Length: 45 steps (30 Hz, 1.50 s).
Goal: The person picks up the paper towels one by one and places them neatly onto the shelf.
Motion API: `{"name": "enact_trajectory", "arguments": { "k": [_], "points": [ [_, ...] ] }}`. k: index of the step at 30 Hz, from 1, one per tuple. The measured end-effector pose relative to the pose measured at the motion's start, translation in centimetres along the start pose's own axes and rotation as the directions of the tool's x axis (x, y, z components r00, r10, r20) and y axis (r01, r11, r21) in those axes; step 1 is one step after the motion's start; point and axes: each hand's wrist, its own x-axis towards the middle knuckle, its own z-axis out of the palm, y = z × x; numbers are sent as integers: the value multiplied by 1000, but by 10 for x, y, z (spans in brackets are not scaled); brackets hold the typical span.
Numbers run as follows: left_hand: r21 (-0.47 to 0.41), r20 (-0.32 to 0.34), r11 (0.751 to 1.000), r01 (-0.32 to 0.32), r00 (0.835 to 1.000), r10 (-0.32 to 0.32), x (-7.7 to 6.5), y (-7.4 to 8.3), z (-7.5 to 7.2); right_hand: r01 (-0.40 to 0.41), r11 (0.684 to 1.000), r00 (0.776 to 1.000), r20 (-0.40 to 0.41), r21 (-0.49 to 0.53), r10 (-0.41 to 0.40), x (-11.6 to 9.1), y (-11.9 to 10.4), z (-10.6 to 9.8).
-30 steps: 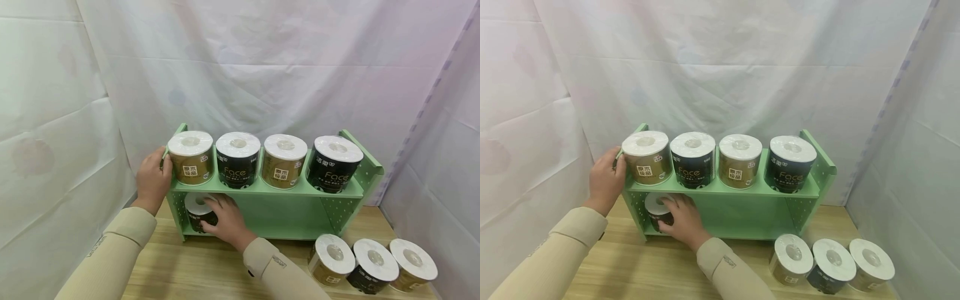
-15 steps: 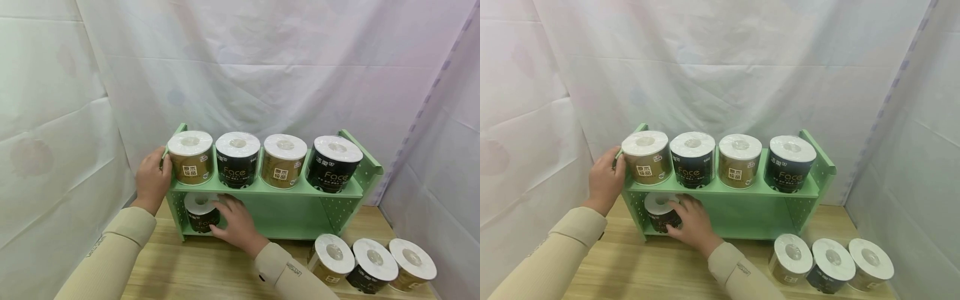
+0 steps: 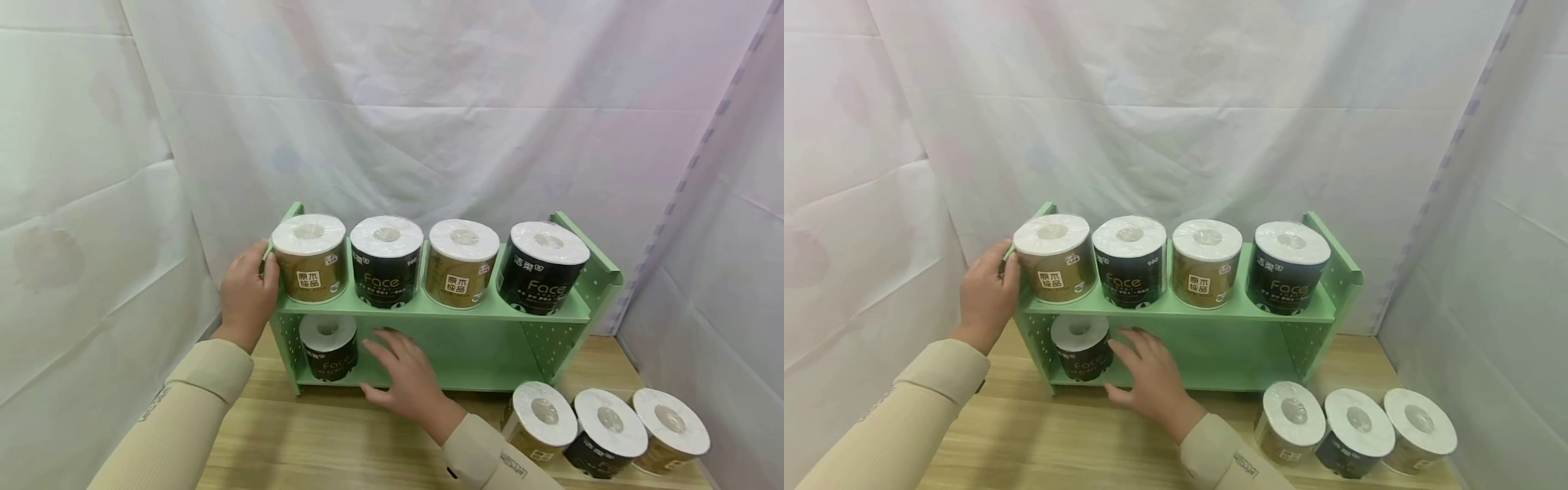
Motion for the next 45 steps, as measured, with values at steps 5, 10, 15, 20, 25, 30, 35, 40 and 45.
{"name": "enact_trajectory", "arguments": {
  "k": [5, 10, 15, 20, 25, 30, 35, 40, 45],
  "points": [
    [-3, -1, 1000, 1, 1000, -1, 0, 0, 0, -18, 1000, 1000, 2, -4, 18, -5, 1, -7],
    [-8, 2, 1000, 0, 1000, 0, 0, 1, -1, -35, 999, 999, -14, 9, 35, -11, 2, -12],
    [-10, -7, 1000, -7, 1000, 7, 0, 1, 0, -52, 999, 998, -22, 15, 52, -17, 3, -17],
    [-7, -17, 1000, -17, 1000, 17, -1, 0, 0, -94, 995, 996, 9, 15, 94, -24, 3, -23],
    [-10, -12, 1000, -22, 1000, 22, -1, 1, 0, -136, 991, 990, 27, 21, 135, -32, 5, -30],
    [-11, -6, 1000, -15, 1000, 15, -1, 1, -1, -171, 985, 984, 45, 20, 170, -39, 9, -36],
    [-5, 2, 1000, -6, 1000, 6, 0, -1, -1, -184, 983, 982, 30, -1, 184, -47, 15, -39],
    [-10, -3, 1000, -16, 1000, 16, 0, -1, -1, -177, 983, 984, 19, -40, 178, -57, 23, -42],
    [-8, 1, 1000, -22, 1000, 22, 0, -1, -2, -193, 980, 981, 19, -56, 194, -66, 28, -48]
  ]
}}
